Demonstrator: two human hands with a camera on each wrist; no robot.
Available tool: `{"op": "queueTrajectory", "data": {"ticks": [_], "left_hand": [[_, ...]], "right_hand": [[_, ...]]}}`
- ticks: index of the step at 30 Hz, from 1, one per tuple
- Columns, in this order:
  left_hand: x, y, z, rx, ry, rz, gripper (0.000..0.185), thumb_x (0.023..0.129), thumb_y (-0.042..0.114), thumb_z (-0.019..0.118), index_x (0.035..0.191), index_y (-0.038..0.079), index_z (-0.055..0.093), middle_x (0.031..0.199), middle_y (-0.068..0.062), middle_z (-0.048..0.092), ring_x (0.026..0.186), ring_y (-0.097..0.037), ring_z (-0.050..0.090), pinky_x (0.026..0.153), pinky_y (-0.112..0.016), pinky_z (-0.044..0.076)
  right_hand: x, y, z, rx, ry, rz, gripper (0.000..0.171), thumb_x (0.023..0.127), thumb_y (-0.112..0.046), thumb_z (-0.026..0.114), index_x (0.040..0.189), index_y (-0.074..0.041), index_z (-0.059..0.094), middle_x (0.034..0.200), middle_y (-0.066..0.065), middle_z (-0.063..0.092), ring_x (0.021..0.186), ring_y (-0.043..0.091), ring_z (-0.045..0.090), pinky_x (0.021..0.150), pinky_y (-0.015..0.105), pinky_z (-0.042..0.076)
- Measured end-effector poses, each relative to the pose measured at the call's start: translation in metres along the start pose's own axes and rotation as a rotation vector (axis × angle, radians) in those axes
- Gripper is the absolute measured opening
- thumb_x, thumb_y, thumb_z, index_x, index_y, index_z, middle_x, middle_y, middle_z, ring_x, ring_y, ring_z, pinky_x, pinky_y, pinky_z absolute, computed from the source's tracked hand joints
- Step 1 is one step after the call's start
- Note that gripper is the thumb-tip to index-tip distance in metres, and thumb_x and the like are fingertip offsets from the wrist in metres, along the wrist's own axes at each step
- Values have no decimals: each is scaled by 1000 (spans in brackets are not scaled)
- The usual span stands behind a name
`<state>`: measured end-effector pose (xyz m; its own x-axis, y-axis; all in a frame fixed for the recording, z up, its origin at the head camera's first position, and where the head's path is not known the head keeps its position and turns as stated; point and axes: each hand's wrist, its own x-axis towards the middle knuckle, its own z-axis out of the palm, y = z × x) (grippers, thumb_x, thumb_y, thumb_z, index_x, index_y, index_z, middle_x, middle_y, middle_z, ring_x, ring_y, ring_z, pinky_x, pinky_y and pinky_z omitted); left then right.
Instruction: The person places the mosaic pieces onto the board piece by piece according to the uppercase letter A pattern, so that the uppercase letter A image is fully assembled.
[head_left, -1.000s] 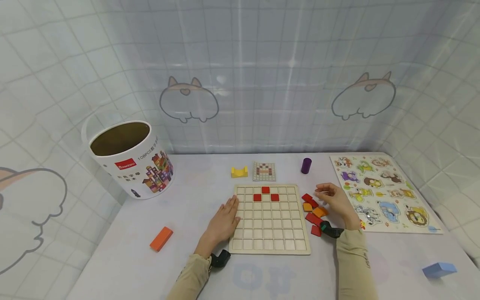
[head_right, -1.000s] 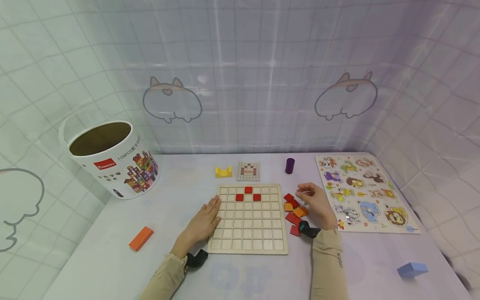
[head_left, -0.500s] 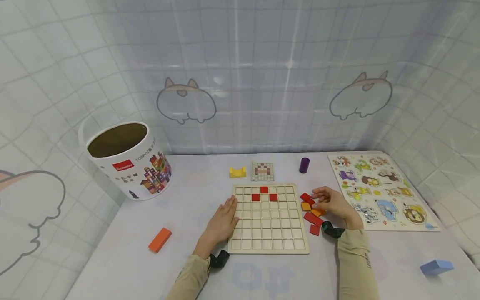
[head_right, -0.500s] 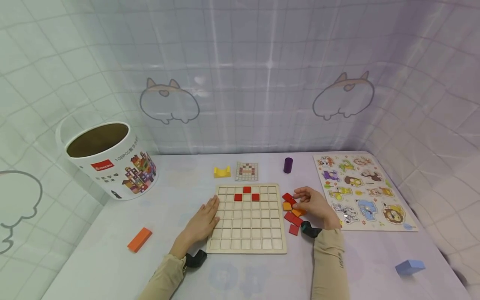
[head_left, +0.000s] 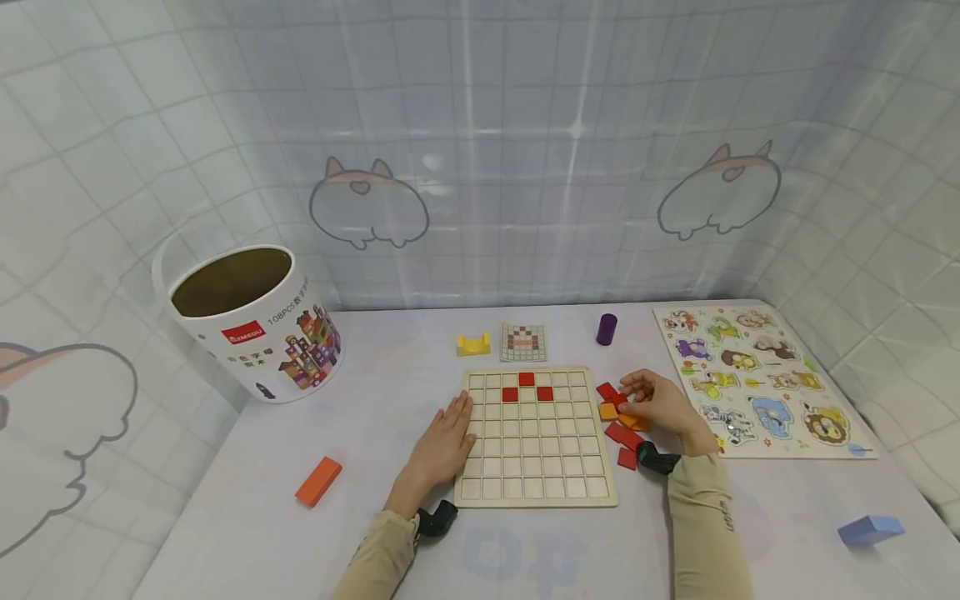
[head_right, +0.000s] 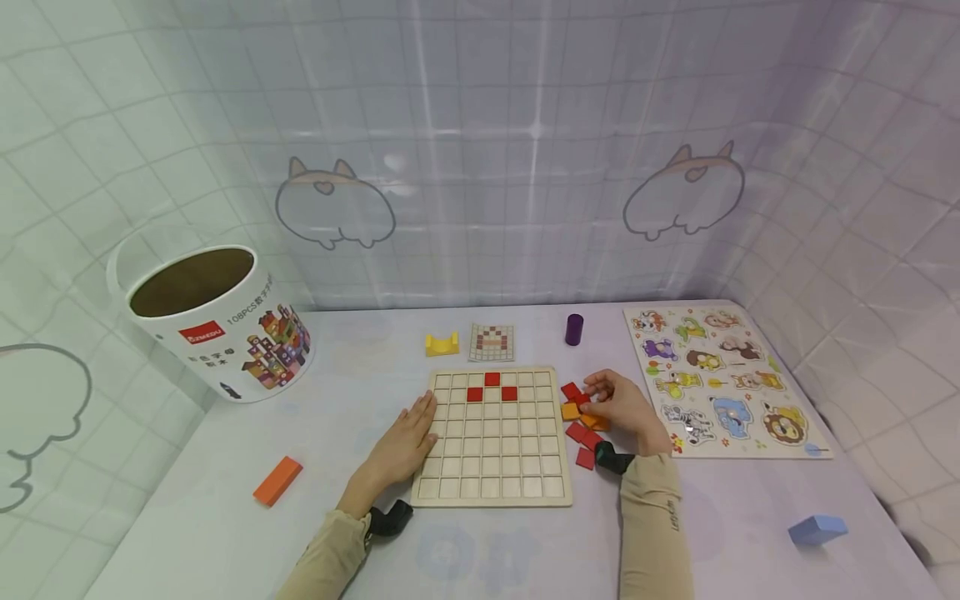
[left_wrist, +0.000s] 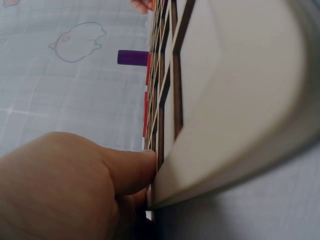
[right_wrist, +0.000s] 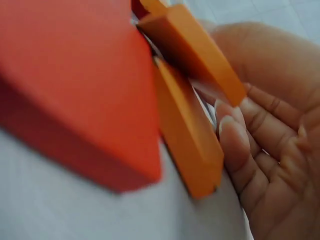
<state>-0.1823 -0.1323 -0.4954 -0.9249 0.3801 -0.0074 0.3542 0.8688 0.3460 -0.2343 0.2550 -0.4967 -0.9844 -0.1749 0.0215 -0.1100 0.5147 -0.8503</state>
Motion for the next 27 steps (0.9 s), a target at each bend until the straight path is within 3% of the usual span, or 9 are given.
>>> {"op": "queueTrajectory", "data": {"ticks": [6, 14, 27], "left_hand": [[-1, 3, -3, -18, 4, 6, 59, 102, 20, 43, 151, -6, 22, 160, -20, 19, 148, -37, 21, 120, -53, 20], [-1, 3, -3, -13, -2, -5, 59, 103, 21, 42, 151, -5, 22, 161, -19, 19, 149, -35, 21, 121, -52, 20], [0, 1, -1, -9, -2, -2, 59, 102, 21, 42, 151, -6, 22, 161, -19, 19, 149, -35, 20, 121, -52, 20]], "right_hand": [[3, 0, 7, -90, 102, 36, 31, 85, -11, 72, 111, -1, 60, 96, 14, 61, 78, 16, 51, 64, 18, 45], [6, -1, 9, -92, 103, 95, 33, 86, -10, 70, 116, -1, 58, 105, 16, 60, 84, 20, 51, 66, 19, 45], [8, -21, 7, -80, 137, 58, 25, 90, -12, 66, 112, -1, 61, 88, 13, 61, 73, 17, 50, 56, 21, 42]]}}
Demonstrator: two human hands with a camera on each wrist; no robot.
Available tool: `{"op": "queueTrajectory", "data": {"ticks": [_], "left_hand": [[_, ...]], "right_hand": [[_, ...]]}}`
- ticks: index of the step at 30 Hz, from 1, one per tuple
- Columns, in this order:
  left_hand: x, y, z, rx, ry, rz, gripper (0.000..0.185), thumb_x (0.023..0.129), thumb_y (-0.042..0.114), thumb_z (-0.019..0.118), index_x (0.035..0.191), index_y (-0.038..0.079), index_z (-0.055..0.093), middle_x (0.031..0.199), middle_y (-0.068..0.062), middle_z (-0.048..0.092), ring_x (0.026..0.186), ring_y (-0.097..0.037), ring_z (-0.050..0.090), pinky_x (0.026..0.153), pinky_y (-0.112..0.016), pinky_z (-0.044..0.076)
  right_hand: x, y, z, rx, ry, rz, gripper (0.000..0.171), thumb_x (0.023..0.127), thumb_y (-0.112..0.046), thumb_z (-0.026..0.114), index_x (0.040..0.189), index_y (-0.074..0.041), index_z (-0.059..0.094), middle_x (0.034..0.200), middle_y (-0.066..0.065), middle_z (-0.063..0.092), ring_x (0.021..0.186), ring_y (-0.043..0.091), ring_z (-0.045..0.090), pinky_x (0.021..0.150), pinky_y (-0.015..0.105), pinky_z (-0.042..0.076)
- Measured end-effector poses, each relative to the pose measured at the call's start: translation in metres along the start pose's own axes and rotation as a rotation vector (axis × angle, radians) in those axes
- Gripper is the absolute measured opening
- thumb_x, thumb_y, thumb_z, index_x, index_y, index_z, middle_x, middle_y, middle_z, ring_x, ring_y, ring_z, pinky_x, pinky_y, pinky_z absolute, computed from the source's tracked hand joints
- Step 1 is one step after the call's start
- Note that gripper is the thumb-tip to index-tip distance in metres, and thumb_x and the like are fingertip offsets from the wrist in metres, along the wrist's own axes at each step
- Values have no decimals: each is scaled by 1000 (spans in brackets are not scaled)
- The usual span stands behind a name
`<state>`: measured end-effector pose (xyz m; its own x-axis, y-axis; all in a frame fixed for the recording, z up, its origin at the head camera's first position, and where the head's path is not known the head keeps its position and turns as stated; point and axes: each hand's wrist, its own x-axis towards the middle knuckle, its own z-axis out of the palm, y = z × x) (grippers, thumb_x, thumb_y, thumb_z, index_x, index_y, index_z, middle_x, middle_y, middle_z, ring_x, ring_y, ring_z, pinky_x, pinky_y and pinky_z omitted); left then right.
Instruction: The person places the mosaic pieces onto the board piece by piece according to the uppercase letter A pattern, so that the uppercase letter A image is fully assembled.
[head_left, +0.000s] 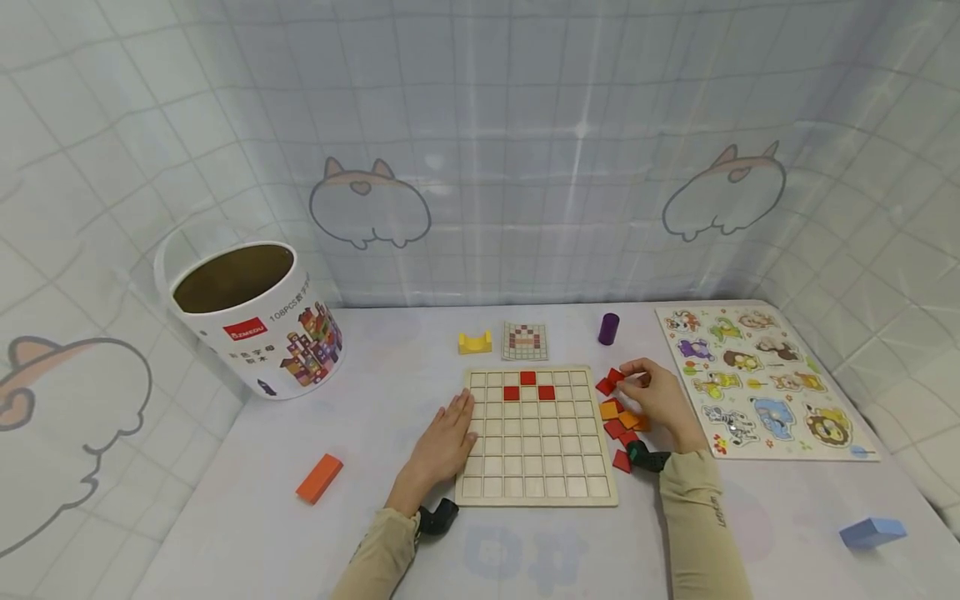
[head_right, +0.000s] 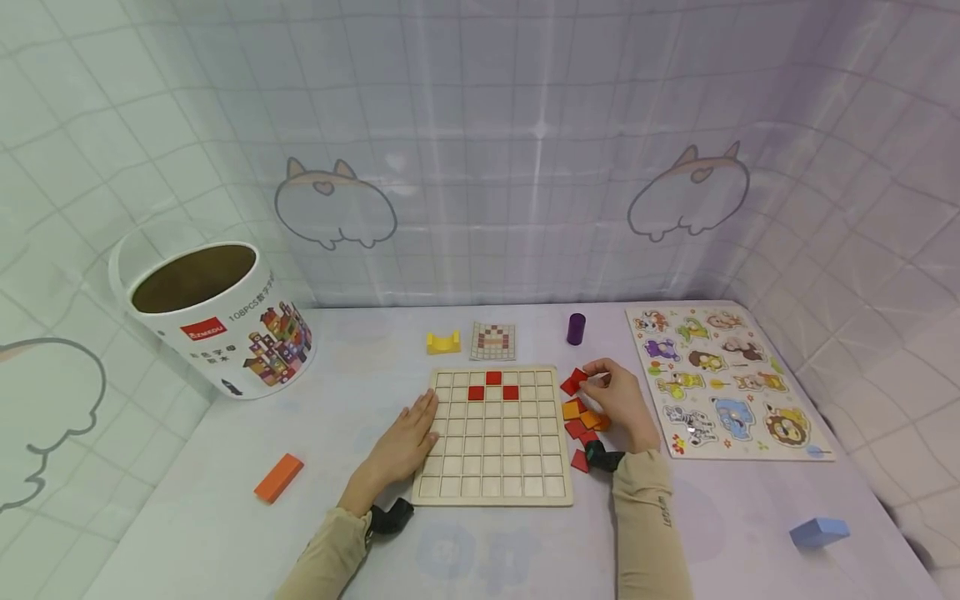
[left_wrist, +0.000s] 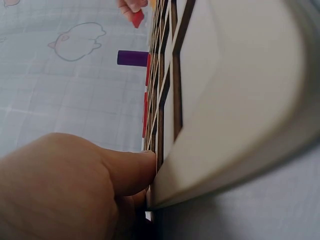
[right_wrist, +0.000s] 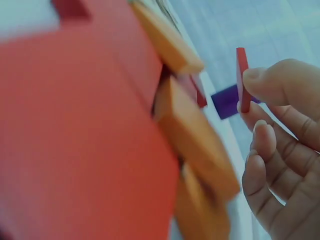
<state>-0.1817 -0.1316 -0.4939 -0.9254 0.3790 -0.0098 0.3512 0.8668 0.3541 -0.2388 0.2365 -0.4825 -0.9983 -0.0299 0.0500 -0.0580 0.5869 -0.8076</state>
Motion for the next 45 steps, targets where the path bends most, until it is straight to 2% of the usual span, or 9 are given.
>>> {"op": "queueTrajectory", "data": {"ticks": [7, 11, 14, 18, 24, 27, 34, 41, 45], "left_hand": [[0, 0, -2, 7, -9, 1, 59, 103, 22, 41, 151, -6, 21, 161, -19, 18, 149, -35, 20, 121, -51, 20], [-1, 1, -2, 4, -6, 3, 59, 103, 21, 41, 151, -6, 22, 161, -19, 18, 149, -35, 21, 121, -51, 21], [-1, 1, -2, 7, -4, -1, 59, 103, 21, 42, 151, -6, 22, 161, -19, 19, 149, -35, 21, 121, -51, 21], [-1, 0, -1, 13, -7, -8, 59, 103, 22, 42, 151, -6, 23, 161, -19, 19, 149, -35, 21, 121, -51, 21], [-2, 1, -2, 8, 0, -6, 59, 102, 21, 43, 151, -6, 24, 160, -19, 21, 148, -35, 22, 120, -52, 22], [-2, 2, -2, 10, 4, -2, 58, 102, 21, 43, 151, -6, 24, 160, -19, 21, 148, -35, 23, 120, -52, 22], [-1, 3, -3, -1, 12, 1, 58, 102, 20, 43, 150, -7, 25, 160, -20, 21, 148, -36, 23, 120, -52, 22], [-6, 3, -5, -41, 54, 48, 58, 103, 23, 40, 151, -6, 23, 160, -21, 21, 148, -37, 23, 120, -53, 21], [-4, 3, -5, -37, 35, 24, 58, 102, 21, 42, 150, -7, 24, 160, -21, 21, 148, -37, 22, 120, -54, 21]], "right_hand": [[4, -26, 10, 35, -12, -65, 24, 89, -11, 67, 111, -3, 62, 85, 11, 60, 71, 15, 51, 52, 21, 45], [4, -43, 19, 81, -55, -121, 22, 90, -9, 67, 110, -2, 62, 79, 11, 57, 65, 19, 54, 53, 24, 51], [4, -54, 29, 85, -95, -149, 21, 90, -9, 67, 110, -3, 63, 77, 10, 56, 64, 20, 52, 54, 24, 48], [4, -68, 47, 56, -143, -199, 21, 89, -9, 68, 109, -5, 65, 74, 6, 54, 65, 16, 46, 55, 23, 38], [2, -86, 76, 56, -239, -284, 19, 88, -7, 68, 106, -6, 65, 79, 8, 60, 66, 13, 47, 57, 21, 39], [2, -91, 87, 60, -278, -301, 18, 88, -7, 68, 106, -5, 65, 89, 7, 64, 71, 13, 48, 60, 21, 40], [3, -98, 104, 59, -295, -314, 17, 86, -8, 70, 103, -6, 68, 86, 7, 62, 71, 13, 48, 61, 20, 40], [5, -98, 124, 58, -305, -339, 16, 85, -6, 71, 101, -5, 67, 87, 6, 64, 68, 10, 49, 59, 19, 41], [5, -95, 136, 51, -293, -329, 15, 85, -7, 72, 100, -7, 68, 88, 5, 65, 69, 9, 49, 60, 18, 42]]}}
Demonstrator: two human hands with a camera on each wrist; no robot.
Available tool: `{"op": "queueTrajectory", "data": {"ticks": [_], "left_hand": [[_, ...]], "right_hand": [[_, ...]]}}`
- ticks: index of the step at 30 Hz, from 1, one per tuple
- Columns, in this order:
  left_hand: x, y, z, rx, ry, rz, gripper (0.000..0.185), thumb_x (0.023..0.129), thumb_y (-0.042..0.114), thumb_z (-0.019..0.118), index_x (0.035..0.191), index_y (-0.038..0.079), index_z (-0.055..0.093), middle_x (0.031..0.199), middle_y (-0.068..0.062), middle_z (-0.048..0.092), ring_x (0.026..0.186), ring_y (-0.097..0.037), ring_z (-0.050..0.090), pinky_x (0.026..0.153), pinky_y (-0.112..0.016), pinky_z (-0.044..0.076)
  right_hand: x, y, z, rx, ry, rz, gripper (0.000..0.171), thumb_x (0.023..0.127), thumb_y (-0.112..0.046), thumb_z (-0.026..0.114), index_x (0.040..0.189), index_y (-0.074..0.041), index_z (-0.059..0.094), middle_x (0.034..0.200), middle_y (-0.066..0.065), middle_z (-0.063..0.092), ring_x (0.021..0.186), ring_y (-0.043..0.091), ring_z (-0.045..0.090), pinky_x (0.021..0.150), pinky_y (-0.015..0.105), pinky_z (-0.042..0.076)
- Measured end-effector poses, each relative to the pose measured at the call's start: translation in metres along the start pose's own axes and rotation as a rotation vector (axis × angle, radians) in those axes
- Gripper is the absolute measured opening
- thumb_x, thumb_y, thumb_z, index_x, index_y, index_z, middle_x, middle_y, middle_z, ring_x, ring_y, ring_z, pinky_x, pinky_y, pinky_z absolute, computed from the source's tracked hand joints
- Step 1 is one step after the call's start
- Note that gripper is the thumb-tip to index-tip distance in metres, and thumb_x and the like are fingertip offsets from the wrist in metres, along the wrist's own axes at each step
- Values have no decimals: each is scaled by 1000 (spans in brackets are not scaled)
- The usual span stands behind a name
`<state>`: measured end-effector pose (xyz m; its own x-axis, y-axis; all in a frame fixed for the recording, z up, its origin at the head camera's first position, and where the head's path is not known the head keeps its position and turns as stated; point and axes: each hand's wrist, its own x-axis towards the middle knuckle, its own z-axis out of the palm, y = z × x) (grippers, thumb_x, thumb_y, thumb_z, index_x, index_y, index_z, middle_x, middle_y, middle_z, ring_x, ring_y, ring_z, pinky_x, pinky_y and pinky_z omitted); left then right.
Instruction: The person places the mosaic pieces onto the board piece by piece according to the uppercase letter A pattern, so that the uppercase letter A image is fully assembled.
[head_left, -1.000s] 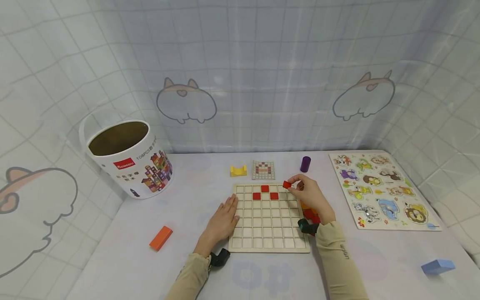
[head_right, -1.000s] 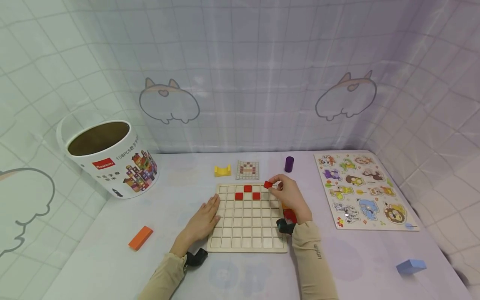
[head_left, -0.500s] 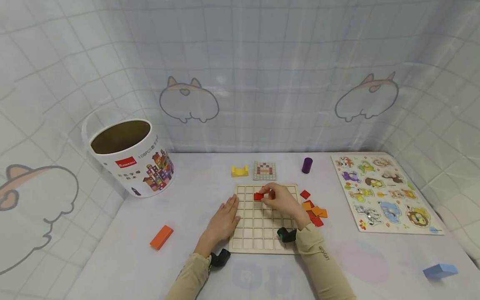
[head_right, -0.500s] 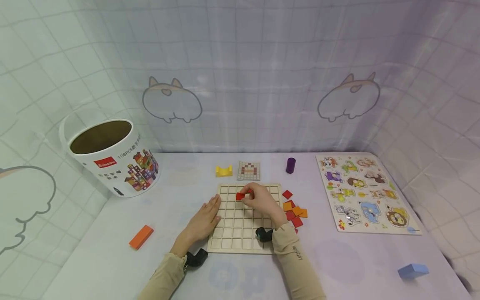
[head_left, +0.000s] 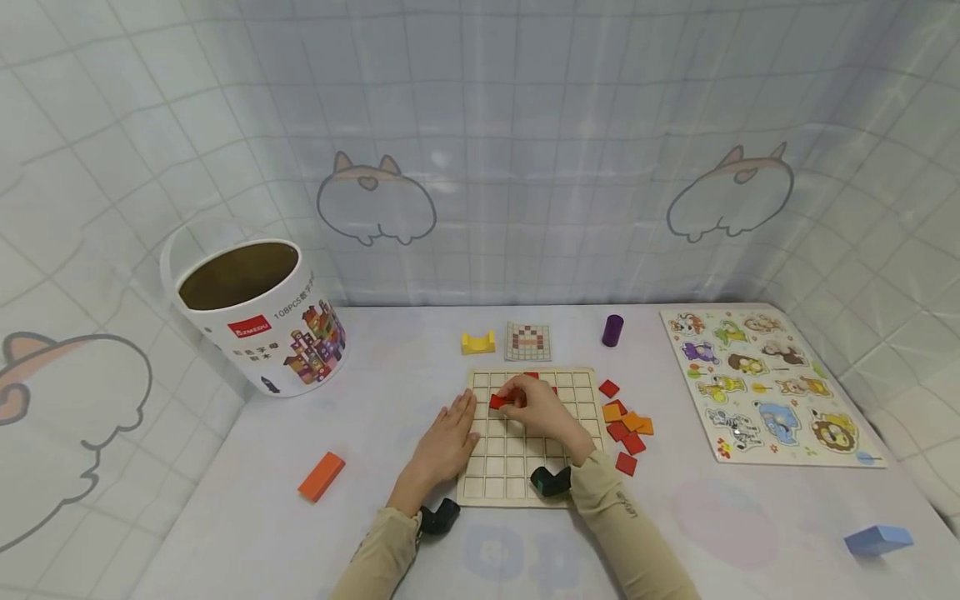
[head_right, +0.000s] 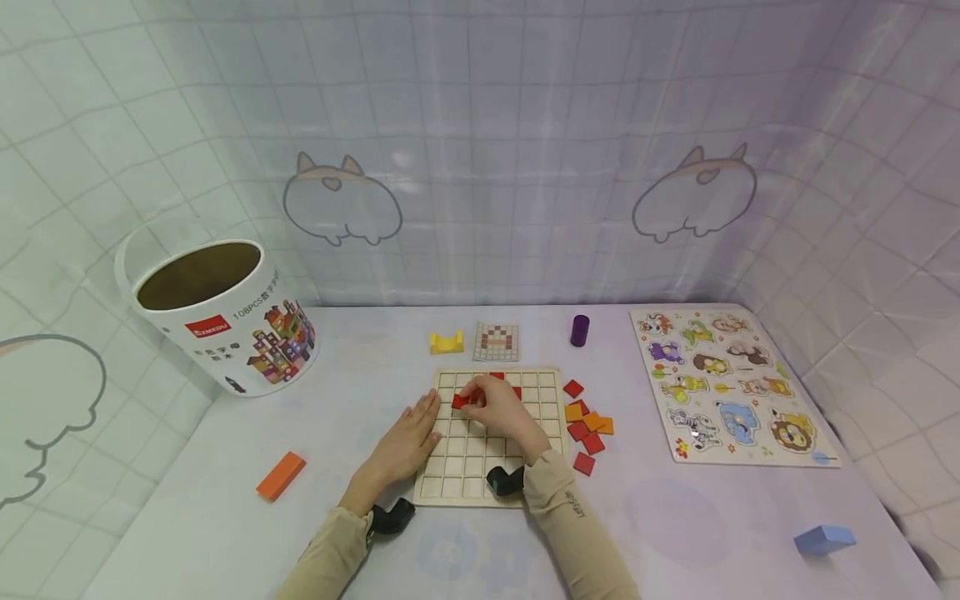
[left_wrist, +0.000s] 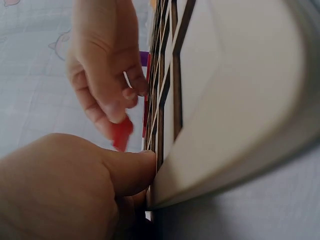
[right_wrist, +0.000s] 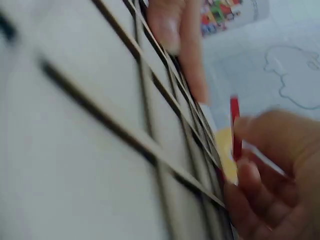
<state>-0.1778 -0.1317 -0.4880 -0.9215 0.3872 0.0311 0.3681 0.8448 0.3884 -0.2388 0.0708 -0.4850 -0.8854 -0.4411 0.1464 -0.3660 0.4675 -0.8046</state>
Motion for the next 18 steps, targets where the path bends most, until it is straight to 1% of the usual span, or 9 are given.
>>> {"op": "queueTrajectory", "data": {"ticks": [5, 9, 13, 18], "left_hand": [[3, -2, 3, 37, -22, -21, 57, 102, 19, 43, 150, -6, 25, 160, -20, 21, 148, -35, 23, 120, -52, 23], [3, -2, 3, 40, -29, -26, 58, 102, 22, 43, 151, -5, 25, 160, -19, 21, 148, -34, 22, 120, -51, 22], [2, -2, 4, 36, -26, -23, 58, 102, 21, 44, 151, -5, 25, 160, -19, 22, 148, -35, 23, 120, -52, 22], [3, -3, 4, 43, -20, -19, 58, 102, 21, 44, 150, -6, 25, 160, -20, 22, 148, -35, 24, 120, -52, 23]], "right_hand": [[0, 2, 8, -51, 10, -8, 14, 84, -4, 71, 97, -7, 68, 92, 4, 64, 73, 9, 51, 65, 18, 45], [-2, 0, 9, -56, 3, -4, 14, 84, -2, 71, 96, -7, 69, 92, 3, 63, 75, 10, 51, 65, 18, 45], [-4, -2, 8, -65, -12, -25, 12, 84, -2, 70, 96, -6, 69, 95, 4, 63, 76, 11, 51, 66, 18, 45], [-4, -3, 9, -84, -10, -46, 12, 85, -3, 71, 96, -6, 70, 96, 4, 63, 77, 10, 52, 68, 17, 45]]}}
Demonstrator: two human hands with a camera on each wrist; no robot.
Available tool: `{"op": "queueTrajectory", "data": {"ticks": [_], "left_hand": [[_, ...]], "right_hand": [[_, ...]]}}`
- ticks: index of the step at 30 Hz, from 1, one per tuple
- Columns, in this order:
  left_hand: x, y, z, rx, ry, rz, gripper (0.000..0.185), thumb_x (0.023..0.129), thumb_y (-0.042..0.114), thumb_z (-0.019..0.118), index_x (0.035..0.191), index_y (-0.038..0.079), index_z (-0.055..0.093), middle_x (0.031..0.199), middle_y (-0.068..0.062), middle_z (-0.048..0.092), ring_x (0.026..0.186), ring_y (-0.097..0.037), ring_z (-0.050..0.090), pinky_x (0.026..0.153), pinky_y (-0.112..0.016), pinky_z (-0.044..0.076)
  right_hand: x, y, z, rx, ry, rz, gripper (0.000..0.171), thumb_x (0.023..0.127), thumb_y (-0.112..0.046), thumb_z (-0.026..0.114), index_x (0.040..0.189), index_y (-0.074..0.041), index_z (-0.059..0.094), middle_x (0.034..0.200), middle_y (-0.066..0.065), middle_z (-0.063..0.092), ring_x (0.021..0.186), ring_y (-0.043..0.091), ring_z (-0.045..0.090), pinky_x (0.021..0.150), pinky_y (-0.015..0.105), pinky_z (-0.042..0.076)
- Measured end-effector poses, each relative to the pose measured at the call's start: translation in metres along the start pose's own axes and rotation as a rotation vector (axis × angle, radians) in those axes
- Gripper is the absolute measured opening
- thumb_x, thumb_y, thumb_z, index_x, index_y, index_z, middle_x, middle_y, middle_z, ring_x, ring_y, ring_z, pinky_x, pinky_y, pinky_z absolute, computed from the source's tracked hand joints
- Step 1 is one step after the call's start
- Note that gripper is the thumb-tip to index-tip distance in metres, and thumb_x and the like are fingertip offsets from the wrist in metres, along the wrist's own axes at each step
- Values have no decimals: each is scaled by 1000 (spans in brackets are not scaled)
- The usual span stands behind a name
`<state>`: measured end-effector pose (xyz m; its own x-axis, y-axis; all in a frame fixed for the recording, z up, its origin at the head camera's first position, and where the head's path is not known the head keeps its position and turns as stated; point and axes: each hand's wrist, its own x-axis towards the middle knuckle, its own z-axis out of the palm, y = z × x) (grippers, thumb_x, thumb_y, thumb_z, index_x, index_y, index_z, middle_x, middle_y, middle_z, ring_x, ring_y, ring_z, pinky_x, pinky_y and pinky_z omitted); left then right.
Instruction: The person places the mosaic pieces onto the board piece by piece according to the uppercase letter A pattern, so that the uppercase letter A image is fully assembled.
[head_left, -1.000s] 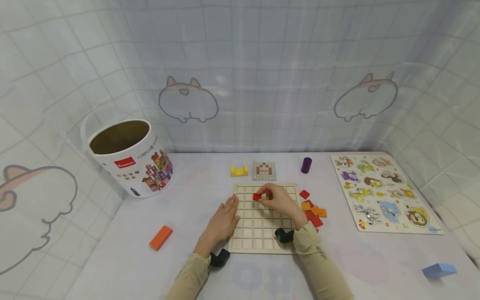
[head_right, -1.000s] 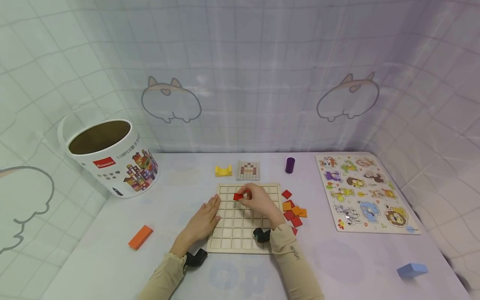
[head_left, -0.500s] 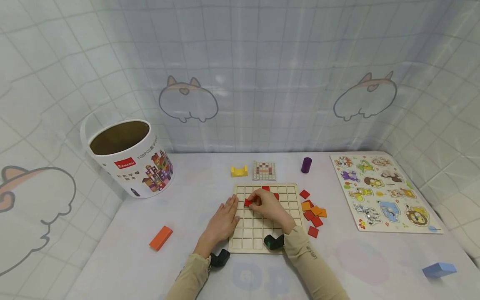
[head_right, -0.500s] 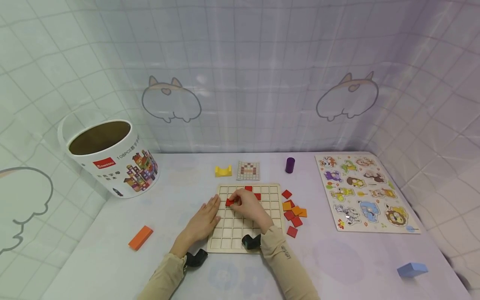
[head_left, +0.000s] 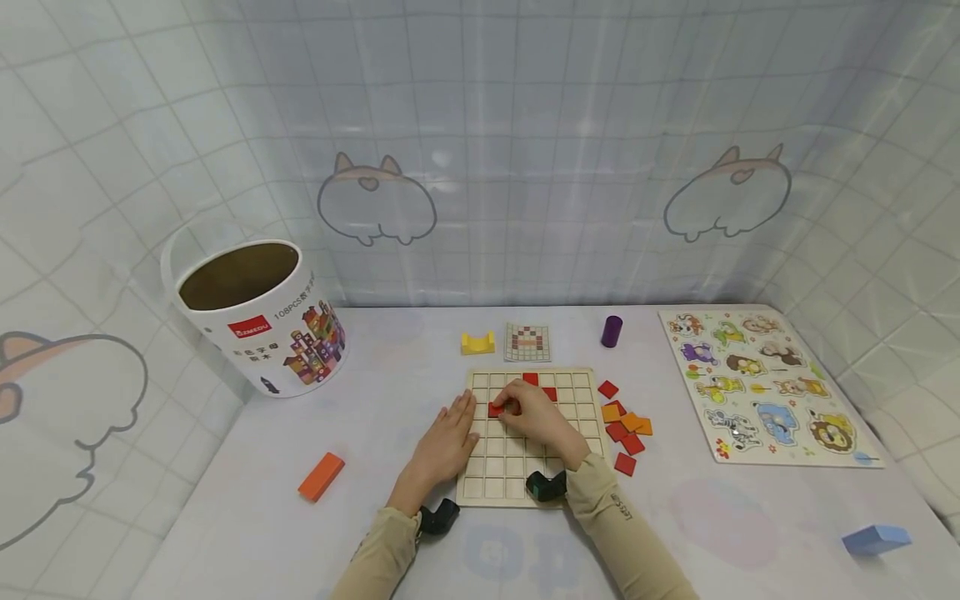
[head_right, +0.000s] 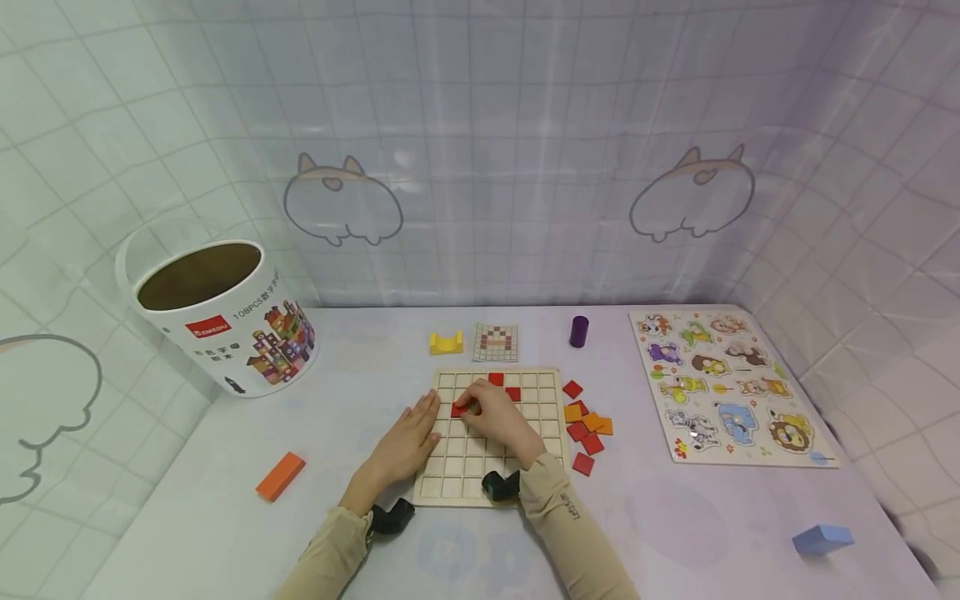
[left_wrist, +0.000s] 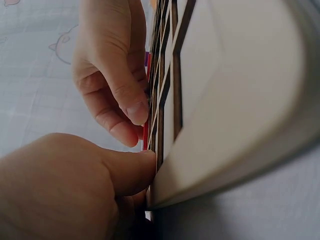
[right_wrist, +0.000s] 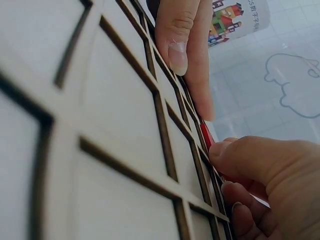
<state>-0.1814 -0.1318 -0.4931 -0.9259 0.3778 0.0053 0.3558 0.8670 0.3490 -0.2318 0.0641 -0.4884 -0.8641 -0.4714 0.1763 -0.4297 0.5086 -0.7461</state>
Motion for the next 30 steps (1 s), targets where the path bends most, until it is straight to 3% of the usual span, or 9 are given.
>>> {"op": "queueTrajectory", "data": {"ticks": [7, 16, 21, 30], "left_hand": [[0, 2, -1, -5, 0, 0, 59, 102, 21, 45, 150, -6, 26, 160, -19, 22, 148, -35, 23, 120, -52, 23], [0, 3, 0, -8, 0, -16, 59, 101, 21, 44, 151, -5, 25, 160, -19, 21, 149, -34, 22, 120, -51, 22], [0, 4, 0, -4, -5, -15, 59, 101, 20, 44, 150, -6, 25, 160, -19, 22, 148, -35, 22, 120, -51, 22], [1, 1, 1, 3, -6, -16, 59, 102, 21, 44, 151, -5, 24, 160, -18, 21, 149, -34, 22, 120, -52, 22]], "right_hand": [[0, 4, -8, 33, 22, 16, 15, 88, -8, 69, 102, -8, 70, 96, 4, 65, 75, 9, 52, 66, 18, 45], [-15, 13, -58, 163, 178, 126, 23, 92, -13, 65, 113, -5, 67, 105, 12, 68, 82, 18, 58, 68, 25, 49], [-29, 29, -82, 171, 277, 189, 24, 95, -14, 62, 116, -3, 66, 109, 13, 67, 88, 19, 59, 75, 26, 49], [-50, 61, -110, 187, 420, 287, 28, 95, -17, 61, 117, 0, 65, 118, 19, 66, 87, 9, 55, 71, 15, 48]]}}
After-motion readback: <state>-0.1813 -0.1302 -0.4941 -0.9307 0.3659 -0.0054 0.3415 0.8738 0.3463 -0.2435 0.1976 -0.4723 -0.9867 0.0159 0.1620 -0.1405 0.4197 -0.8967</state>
